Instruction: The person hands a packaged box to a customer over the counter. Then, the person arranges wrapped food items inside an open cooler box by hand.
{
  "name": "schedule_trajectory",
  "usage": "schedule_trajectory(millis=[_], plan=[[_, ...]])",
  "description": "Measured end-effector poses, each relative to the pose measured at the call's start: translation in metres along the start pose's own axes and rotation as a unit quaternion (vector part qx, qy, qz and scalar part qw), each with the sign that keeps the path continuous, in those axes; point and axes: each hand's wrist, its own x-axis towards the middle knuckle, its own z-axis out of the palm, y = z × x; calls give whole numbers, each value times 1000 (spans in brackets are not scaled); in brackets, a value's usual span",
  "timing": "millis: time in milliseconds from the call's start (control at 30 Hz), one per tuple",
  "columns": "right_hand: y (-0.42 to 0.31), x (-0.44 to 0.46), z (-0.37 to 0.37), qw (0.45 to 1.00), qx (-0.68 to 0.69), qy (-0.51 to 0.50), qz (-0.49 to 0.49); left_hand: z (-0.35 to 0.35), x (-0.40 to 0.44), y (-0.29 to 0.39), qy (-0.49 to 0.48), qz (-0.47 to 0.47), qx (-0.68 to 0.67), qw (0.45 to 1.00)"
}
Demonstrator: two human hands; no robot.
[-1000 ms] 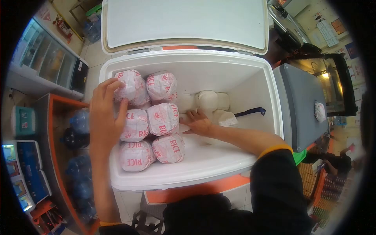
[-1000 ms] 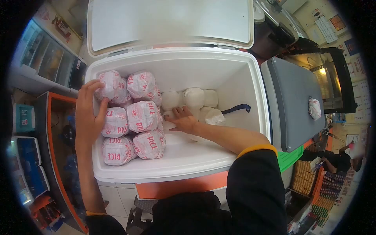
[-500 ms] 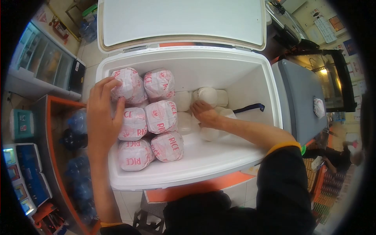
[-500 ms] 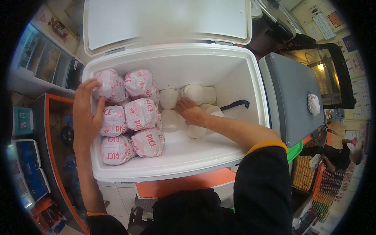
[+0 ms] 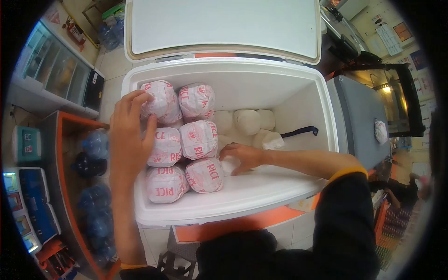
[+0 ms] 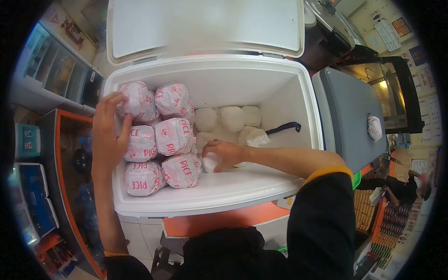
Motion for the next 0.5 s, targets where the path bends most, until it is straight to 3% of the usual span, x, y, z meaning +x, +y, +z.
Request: schedule_trajectory(millis=[133, 233, 300, 333, 400, 500], plan=[[1, -4, 18, 998, -56, 24, -22, 0, -1, 1, 2, -1, 8, 1000], [5, -1, 34, 982, -173, 56, 50, -1, 1, 2, -2, -1, 9, 1000], [17, -6, 34, 982, -183, 41, -34, -1, 0, 2, 1, -2, 2, 1000], [11, -10, 27, 982, -179, 40, -32, 0, -2, 2, -3, -3, 1, 1000], [-6, -19, 5, 979, -176, -91, 41, 0, -1, 0, 2, 1, 5, 1000], [5, -29, 8, 975, -199, -98, 6, 0, -1, 0, -1, -5, -8, 1000]])
